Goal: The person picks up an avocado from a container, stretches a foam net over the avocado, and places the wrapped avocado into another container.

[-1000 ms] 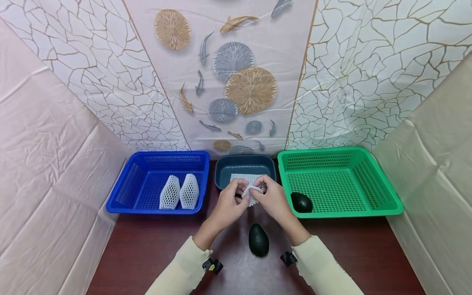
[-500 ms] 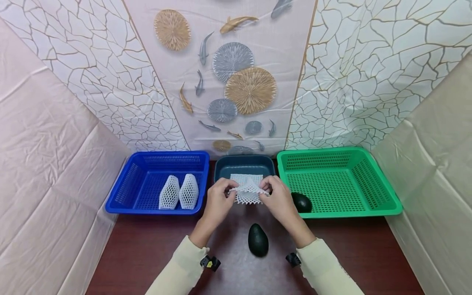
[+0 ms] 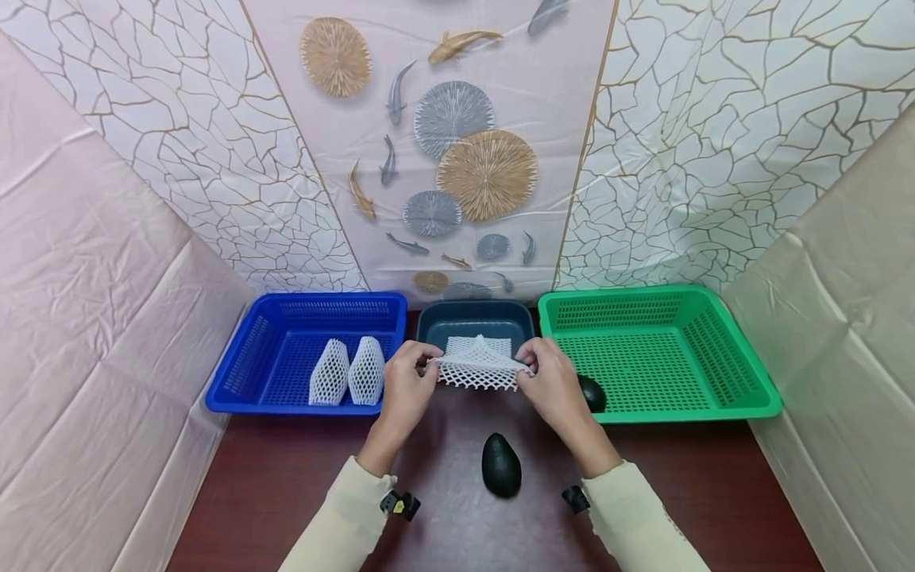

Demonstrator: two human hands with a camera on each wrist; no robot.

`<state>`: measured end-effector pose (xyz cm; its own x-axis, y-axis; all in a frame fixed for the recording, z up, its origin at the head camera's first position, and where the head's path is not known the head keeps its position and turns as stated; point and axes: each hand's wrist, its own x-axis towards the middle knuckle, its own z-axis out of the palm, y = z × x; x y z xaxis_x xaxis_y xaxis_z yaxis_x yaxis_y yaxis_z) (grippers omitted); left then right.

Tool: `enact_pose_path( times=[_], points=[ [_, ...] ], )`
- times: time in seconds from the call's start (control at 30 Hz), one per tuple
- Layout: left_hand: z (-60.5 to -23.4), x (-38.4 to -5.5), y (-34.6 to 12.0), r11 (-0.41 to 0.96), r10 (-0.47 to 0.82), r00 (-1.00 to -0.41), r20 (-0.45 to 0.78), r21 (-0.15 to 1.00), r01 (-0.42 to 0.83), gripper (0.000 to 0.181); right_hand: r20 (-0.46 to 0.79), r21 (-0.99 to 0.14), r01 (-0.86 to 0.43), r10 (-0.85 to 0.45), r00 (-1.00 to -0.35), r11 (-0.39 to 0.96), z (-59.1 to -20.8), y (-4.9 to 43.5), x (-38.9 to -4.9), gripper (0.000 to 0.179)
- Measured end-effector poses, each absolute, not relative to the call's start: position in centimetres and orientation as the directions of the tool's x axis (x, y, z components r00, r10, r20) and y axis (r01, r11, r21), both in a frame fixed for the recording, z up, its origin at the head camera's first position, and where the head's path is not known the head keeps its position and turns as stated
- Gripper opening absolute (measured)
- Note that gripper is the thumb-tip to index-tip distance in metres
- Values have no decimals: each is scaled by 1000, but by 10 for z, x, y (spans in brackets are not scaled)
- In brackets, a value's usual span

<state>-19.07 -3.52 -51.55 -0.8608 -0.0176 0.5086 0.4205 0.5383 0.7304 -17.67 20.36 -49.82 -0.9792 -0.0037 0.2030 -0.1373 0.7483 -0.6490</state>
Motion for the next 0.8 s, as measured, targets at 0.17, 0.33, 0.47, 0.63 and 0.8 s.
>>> enact_pose_path(
  times=[0.17,0.33,0.47,0.63,0.8],
  points=[
    [-515,-191,-34,534,-23,-865,502,737,414,17,193,-649,-127,1,-981,750,-500,206,-177,19],
    [-516,-190,-27,504,2,-880,474,760,410,9,162,-710,-122,-8,-987,694,-501,202,-175,20],
    [-516,-190,-21,486,12,-883,469,769,415,7,68,-809,-64,-15,-998,584,-503,194,-174,35],
    [-516,-190,-14,497,-36,-886,462,778,386,13,-133,-910,128,14,-991,394,-504,183,-171,73],
    [-515,-187,-6,500,-85,-907,413,805,320,19,-264,-933,257,8,-965,251,-510,170,-167,83]
  ],
)
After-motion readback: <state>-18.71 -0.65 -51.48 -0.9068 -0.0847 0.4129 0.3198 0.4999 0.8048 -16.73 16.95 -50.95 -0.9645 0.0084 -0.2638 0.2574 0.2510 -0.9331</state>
